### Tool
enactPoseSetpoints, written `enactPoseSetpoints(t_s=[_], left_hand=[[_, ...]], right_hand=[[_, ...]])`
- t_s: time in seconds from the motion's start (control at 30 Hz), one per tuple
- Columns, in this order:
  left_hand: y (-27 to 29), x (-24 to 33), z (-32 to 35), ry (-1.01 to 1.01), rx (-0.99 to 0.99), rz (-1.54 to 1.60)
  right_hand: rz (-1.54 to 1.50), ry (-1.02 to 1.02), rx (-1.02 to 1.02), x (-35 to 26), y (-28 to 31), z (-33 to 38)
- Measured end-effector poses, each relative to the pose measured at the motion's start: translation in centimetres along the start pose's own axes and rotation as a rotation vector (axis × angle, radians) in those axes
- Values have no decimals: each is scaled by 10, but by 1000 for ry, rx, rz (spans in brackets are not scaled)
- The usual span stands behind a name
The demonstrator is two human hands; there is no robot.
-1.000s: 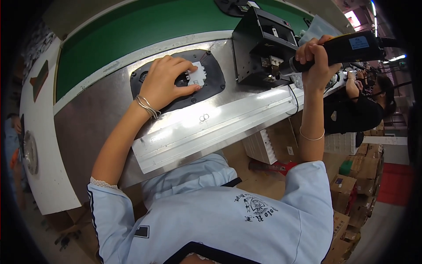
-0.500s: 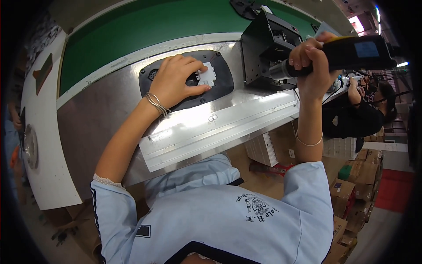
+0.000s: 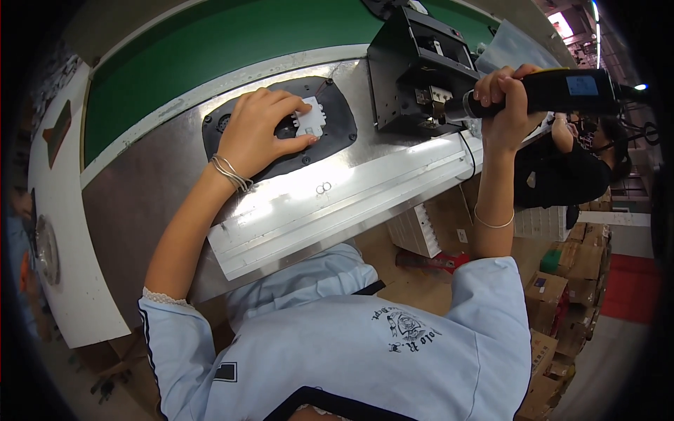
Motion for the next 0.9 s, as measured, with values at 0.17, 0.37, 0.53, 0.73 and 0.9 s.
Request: enactPoseSetpoints(t_s=[0.17,0.37,0.53,0.73,0.9], left_hand=[[-1,0,-1,-2,4,9],[1,-1,1,5,5,-18],[-1,-1,1,-10,30,-17],[-2,-1,1,9,2,0],[-4,-2,2,16,29,13]], right_hand=[[-3,-52,-22,-6,-6,0],[44,-33,-153,-22,-19,8],[-183,-115,-174,5,-79,12],[-279,-167,-258,40,-128,12],[-281,-219,-286,45,-132,11]])
Point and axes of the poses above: each hand's wrist, its own z-axis away from the middle knuckle, its own y-axis out of the back of the hand, x = y × z, the point moved 2 cm from there along -z, towards the middle knuckle, and after that the axes turned 6 degrees about -y, right-handed, at the moved point
